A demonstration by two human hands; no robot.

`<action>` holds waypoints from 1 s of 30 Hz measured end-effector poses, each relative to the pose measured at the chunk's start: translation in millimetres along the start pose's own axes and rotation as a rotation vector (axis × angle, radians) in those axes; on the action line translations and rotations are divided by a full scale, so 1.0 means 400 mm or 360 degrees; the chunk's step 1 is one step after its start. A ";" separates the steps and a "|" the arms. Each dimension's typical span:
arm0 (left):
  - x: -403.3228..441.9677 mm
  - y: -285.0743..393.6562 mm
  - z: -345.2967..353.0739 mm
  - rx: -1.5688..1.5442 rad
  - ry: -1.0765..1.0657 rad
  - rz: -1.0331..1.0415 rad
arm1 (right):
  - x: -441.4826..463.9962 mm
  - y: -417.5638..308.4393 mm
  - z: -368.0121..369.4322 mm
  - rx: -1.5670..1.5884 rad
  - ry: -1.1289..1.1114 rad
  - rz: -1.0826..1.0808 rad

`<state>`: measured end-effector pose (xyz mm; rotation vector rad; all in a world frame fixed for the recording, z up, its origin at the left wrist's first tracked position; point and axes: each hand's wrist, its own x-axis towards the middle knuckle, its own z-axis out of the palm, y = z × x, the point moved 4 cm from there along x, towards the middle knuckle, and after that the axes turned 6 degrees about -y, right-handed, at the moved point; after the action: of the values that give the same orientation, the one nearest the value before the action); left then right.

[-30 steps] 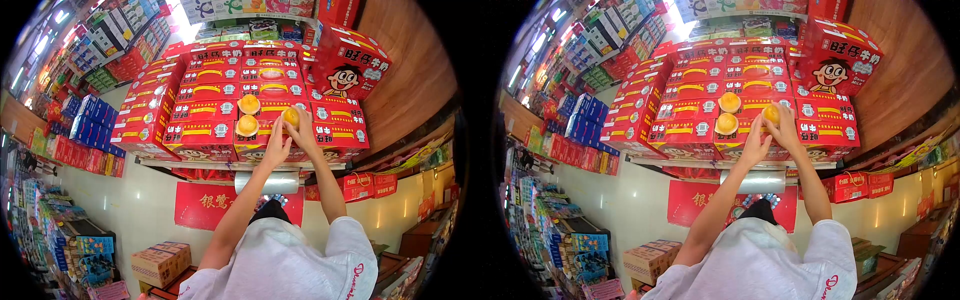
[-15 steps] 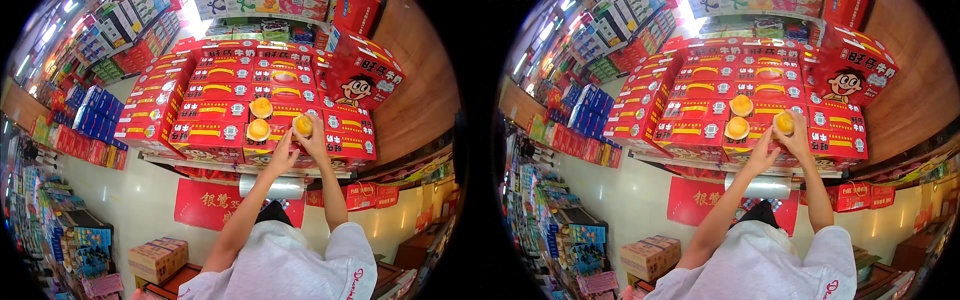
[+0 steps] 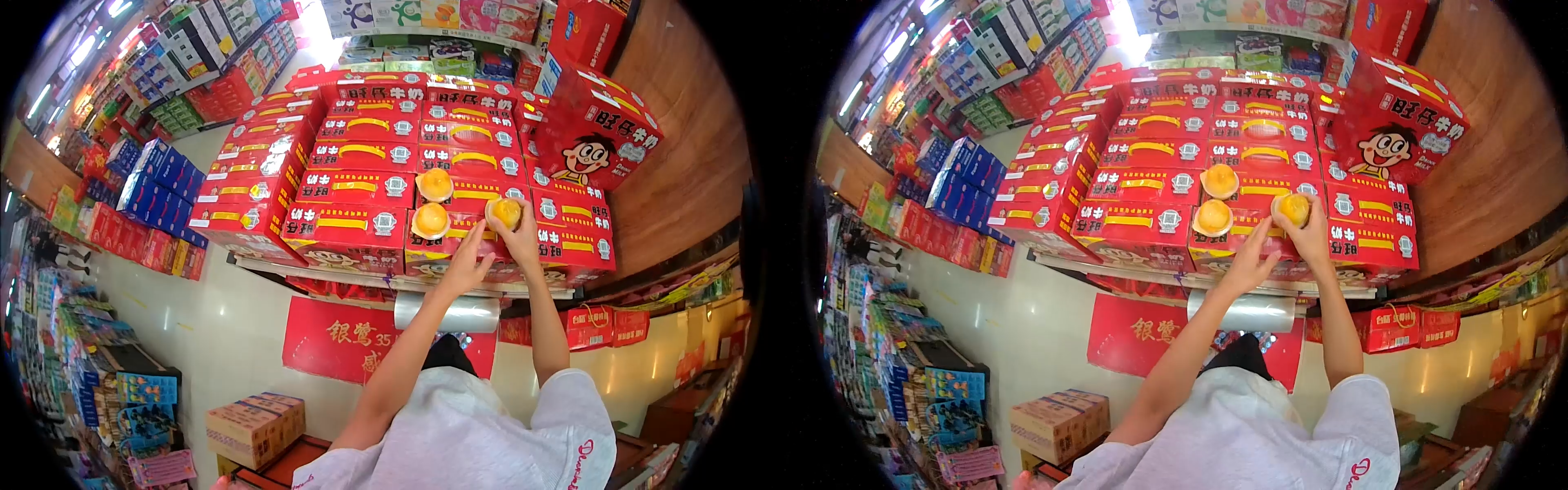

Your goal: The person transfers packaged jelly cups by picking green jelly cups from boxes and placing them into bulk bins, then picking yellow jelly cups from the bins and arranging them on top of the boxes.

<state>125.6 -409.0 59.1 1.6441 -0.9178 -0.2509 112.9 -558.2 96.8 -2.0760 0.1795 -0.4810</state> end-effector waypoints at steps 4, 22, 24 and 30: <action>0.001 -0.002 0.001 -0.0076 -0.0001 0.0020 | -0.009 0.001 0.014 -0.0149 0.0184 -0.0080; -0.004 -0.005 -0.014 -0.0239 0.0031 -0.0053 | -0.024 -0.004 0.052 0.0117 0.0242 0.0107; -0.006 0.000 -0.013 -0.0131 0.0054 -0.0021 | -0.025 -0.026 0.052 0.0064 0.0248 0.0088; -0.010 0.008 -0.005 -0.0016 0.0080 0.0038 | -0.023 -0.002 0.056 -0.0007 0.0240 0.0021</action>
<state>122.9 -404.9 61.6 1.6220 -0.8960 -0.1967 113.6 -537.0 84.6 -2.0422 0.2832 -0.6301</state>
